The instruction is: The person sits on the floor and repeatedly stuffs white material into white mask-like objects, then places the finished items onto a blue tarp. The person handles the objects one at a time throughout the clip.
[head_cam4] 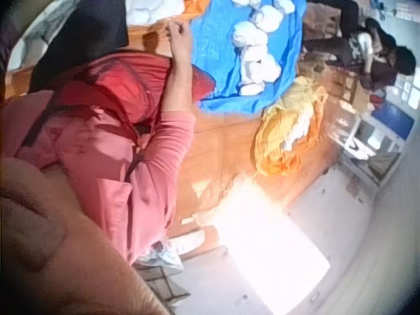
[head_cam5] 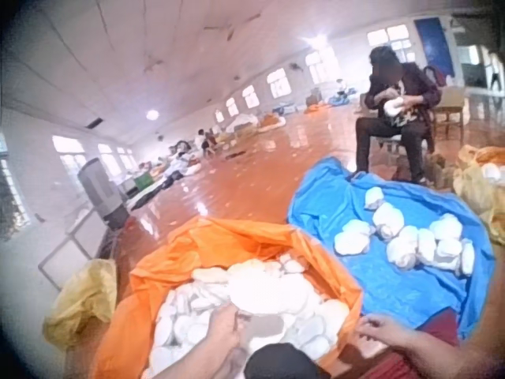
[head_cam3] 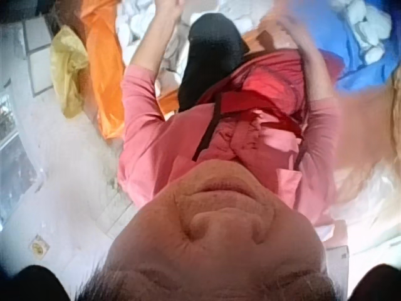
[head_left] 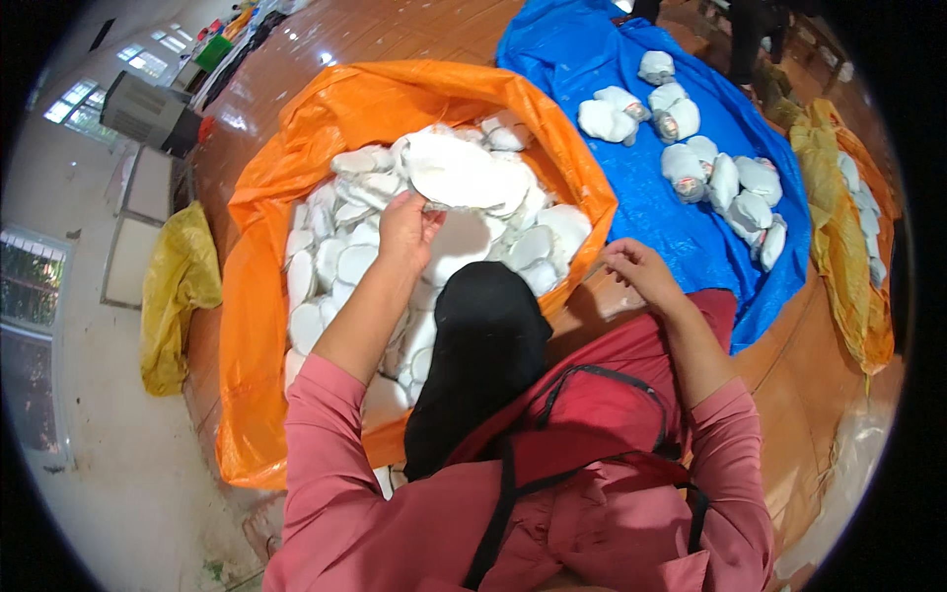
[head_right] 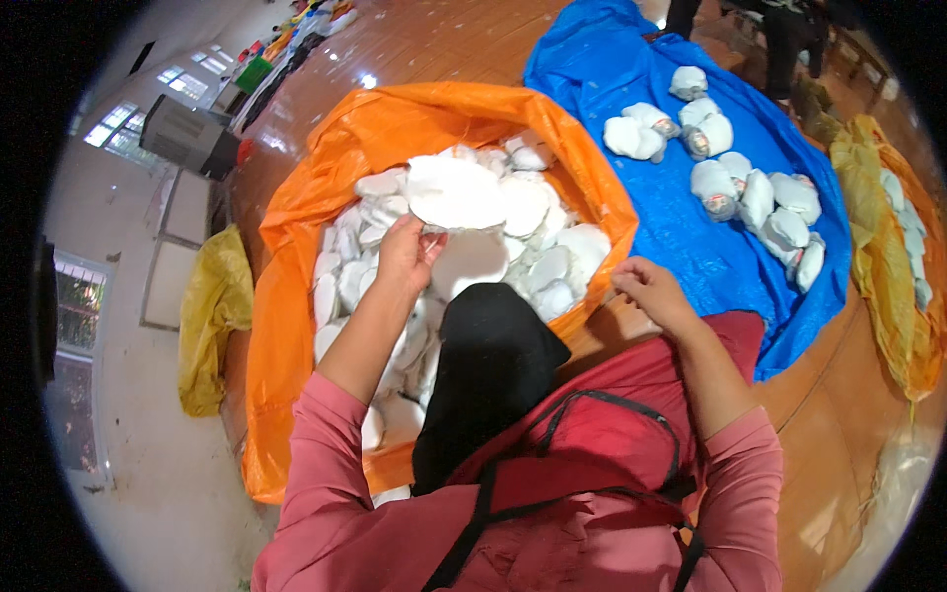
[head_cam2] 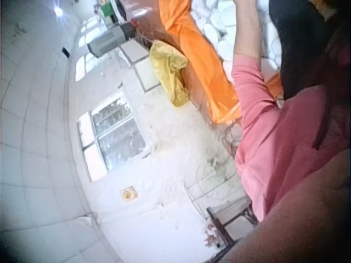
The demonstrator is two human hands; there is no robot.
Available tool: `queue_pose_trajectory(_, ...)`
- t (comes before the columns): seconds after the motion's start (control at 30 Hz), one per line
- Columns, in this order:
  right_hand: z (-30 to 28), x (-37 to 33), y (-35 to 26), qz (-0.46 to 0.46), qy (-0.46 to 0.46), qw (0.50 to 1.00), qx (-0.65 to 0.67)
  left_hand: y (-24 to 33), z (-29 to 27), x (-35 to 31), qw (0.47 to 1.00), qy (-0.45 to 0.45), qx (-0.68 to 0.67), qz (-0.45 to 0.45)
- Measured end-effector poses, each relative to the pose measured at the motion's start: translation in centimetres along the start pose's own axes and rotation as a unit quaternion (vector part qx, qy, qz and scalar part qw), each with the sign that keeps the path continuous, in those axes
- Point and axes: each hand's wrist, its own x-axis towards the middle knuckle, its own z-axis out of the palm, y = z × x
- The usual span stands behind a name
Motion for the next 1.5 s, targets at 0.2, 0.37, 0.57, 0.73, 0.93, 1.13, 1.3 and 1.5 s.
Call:
queue_pose_trajectory(0.2,-0.2,-0.1,-1.7,-0.064,0.065,0.99,0.108,-4.1,8.2,-3.0,0.998,-0.056,0.026,-0.003)
queue_pose_trajectory(0.37,-0.1,-0.5,-2.3,-0.149,0.058,0.973,0.164,-7.3,11.7,-5.4,0.972,-0.11,0.184,0.1)
queue_pose_trajectory(0.57,1.1,-0.1,-2.2,-0.054,0.014,0.965,0.257,-10.8,12.6,-6.2,0.648,-0.161,0.564,0.486)
queue_pose_trajectory(0.73,2.0,0.4,-2.2,0.062,0.059,0.957,0.276,-11.9,12.3,-6.2,0.503,-0.257,0.545,0.619)
queue_pose_trajectory(0.93,2.1,1.1,-1.2,0.039,0.053,0.944,0.322,-12.2,12.6,-6.9,0.45,-0.319,0.486,0.679)
queue_pose_trajectory(1.13,0.8,0.1,-2.4,0.033,0.037,0.923,0.382,-8.4,12.7,-5.9,0.709,-0.125,0.438,0.539)
queue_pose_trajectory(1.3,1.3,-0.4,-3.6,0.04,-0.023,0.933,0.356,-7.5,11.8,-4.2,0.959,-0.269,0.067,-0.061)
queue_pose_trajectory(1.5,-0.5,0.6,-0.7,0.1,0.014,0.934,0.342,-7.4,11.5,-3.4,0.976,-0.206,0.065,-0.027)
